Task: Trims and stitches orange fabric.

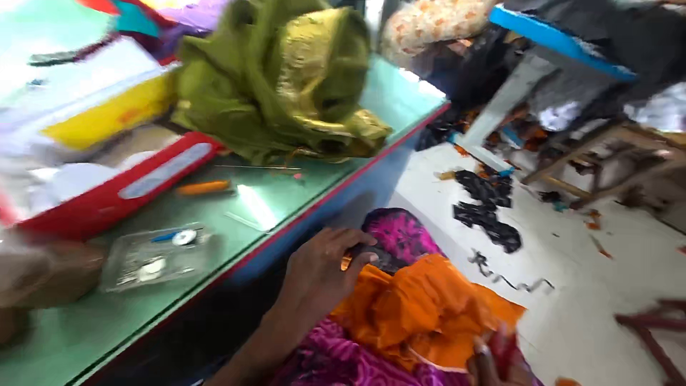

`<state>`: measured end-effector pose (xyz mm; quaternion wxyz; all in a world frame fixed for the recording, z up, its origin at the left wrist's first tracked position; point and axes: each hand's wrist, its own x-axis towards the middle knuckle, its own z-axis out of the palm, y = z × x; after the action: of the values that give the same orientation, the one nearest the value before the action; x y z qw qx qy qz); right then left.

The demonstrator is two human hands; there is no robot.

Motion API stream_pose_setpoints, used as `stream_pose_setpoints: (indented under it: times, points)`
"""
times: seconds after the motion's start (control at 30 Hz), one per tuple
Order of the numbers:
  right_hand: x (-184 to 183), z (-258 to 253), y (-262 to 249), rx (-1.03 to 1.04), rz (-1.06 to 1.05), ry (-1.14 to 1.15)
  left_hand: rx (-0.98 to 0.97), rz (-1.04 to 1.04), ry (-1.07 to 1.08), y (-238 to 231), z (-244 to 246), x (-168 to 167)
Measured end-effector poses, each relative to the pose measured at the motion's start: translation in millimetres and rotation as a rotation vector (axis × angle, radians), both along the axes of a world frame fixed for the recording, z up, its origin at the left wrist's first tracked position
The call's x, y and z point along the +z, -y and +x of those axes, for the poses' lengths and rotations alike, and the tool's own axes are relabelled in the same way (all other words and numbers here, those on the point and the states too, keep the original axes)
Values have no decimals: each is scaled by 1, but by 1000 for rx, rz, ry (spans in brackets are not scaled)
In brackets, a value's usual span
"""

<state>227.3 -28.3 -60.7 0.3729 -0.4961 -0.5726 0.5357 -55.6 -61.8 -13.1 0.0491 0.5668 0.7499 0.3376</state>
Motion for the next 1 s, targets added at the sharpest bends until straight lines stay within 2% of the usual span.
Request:
stream_pose_setpoints:
  times: [0.13, 0.23, 0.43, 0.57, 0.67, 0.87, 1.0]
  points:
    - [-7, 8, 1, 107, -46, -148, -178, -127, 42, -42, 32, -20]
    - [-14, 15, 1, 142, -185, -261, -269, -269, 70, -64, 46, -33]
    - [-15, 17, -3, 199, -313, -386, -392, -389, 59, -100, 49, -57]
    - [-13, 18, -10, 190, -355, -465, -594, -243, -3, -118, 37, -82]
    - [-13, 19, -14, 184, -375, -533, -670, -203, -15, -125, 33, -92]
    - [-9, 15, -18, 164, -416, -631, -689, -142, -58, -129, 26, -99]
    - [-7, 4, -19, 192, -424, -668, -634, -36, -87, -116, 22, -84]
